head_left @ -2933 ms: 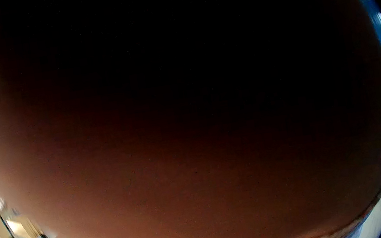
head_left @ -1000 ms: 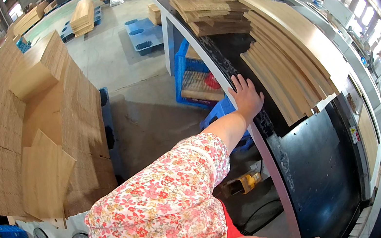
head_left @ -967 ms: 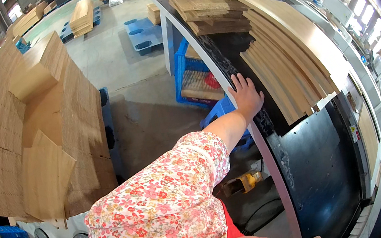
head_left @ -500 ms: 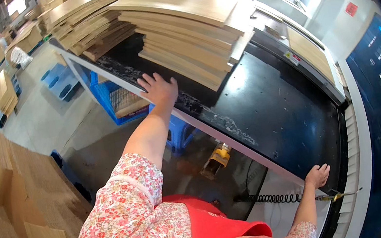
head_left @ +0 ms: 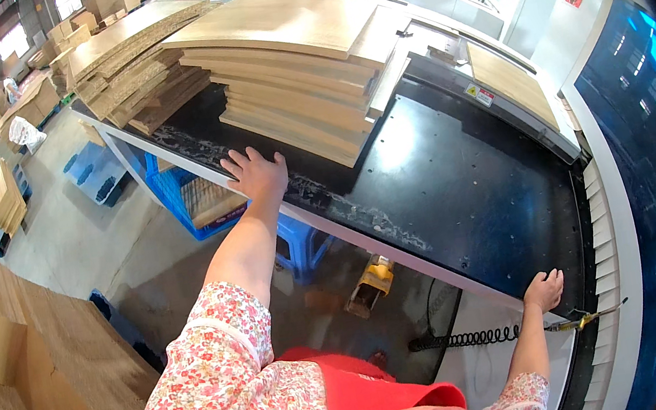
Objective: The person picks up wood panels from a pallet, moves them to a work table, and later moves other wood panels onto a different pallet.
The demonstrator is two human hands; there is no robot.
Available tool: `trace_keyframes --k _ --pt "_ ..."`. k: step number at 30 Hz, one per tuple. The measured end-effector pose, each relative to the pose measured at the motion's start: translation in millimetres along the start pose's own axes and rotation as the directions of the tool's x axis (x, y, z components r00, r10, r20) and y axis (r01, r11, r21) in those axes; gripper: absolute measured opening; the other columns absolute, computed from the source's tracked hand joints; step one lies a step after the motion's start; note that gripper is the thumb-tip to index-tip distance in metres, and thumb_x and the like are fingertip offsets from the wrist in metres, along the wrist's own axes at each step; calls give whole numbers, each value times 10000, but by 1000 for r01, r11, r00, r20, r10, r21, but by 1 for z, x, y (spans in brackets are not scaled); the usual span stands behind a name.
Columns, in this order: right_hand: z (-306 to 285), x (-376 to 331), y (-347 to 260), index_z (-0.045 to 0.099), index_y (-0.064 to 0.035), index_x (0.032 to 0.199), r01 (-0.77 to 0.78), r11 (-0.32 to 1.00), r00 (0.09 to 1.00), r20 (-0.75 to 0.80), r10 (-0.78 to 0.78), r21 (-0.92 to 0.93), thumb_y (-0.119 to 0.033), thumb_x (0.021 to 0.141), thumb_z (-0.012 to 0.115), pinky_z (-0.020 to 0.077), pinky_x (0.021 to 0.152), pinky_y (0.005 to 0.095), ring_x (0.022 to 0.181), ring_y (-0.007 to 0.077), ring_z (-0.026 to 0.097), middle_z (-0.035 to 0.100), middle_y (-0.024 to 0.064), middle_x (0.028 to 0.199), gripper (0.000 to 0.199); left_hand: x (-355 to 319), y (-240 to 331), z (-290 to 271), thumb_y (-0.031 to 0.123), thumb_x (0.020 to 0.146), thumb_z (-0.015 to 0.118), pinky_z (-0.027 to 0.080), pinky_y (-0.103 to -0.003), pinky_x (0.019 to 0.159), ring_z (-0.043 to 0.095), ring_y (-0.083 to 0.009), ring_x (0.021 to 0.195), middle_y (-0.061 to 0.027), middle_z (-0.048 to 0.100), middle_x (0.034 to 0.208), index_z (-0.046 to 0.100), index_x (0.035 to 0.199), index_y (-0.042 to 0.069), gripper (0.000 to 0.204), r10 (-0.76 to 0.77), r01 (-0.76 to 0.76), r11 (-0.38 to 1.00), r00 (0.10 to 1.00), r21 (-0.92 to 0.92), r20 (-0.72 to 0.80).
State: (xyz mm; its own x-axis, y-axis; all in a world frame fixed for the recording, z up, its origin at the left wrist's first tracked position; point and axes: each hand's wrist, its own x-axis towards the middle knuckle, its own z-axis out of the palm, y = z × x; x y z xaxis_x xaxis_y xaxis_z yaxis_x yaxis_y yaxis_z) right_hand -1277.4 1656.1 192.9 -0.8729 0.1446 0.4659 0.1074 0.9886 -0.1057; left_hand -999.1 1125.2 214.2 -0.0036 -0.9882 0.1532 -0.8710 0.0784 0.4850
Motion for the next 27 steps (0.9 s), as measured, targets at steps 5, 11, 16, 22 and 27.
trace_keyframes --k 5,11,16,22,27 --pt "1 -1 2 561 -82 1245 -9 1000 1000 10 9 3 -262 897 418 346 1028 429 1255 273 437 459 85 1378 416 0 1 -3 468 845 539 208 -593 1064 70 -376 1418 -161 168 1529 388 1393 110 672 -17 15 999 999 42 51" --pt "-2 -1 1 545 -88 1260 -35 999 999 22 35 10 -268 903 411 329 1043 425 1276 260 416 444 74 1393 422 -2 -1 -3 475 843 530 208 -594 1061 76 -379 1416 -166 174 1525 381 1394 105 680 4 -5 999 1000 32 22" --pt "-5 0 0 543 -83 1259 -27 1000 999 31 27 0 -265 915 405 333 1044 418 1276 265 417 448 80 1388 412 -4 -2 -3 442 826 557 196 -614 1052 71 -398 1413 -189 193 1514 402 1376 76 678 21 -21 999 1000 -26 -3" --pt "-1 3 4 563 -70 1231 -18 1000 1000 -8 18 5 -251 910 420 362 1023 414 1247 270 449 472 85 1367 395 -5 0 -6 432 831 562 195 -606 1059 74 -397 1412 -190 182 1515 398 1374 80 668 14 -13 999 1000 -34 21" --pt "3 3 7 577 -63 1211 -4 1000 999 -53 5 15 -249 907 424 383 1007 412 1221 277 476 496 95 1342 388 -5 1 -7 441 836 558 211 -592 1061 83 -389 1413 -179 176 1518 394 1373 95 659 7 -7 1000 1000 -19 26"
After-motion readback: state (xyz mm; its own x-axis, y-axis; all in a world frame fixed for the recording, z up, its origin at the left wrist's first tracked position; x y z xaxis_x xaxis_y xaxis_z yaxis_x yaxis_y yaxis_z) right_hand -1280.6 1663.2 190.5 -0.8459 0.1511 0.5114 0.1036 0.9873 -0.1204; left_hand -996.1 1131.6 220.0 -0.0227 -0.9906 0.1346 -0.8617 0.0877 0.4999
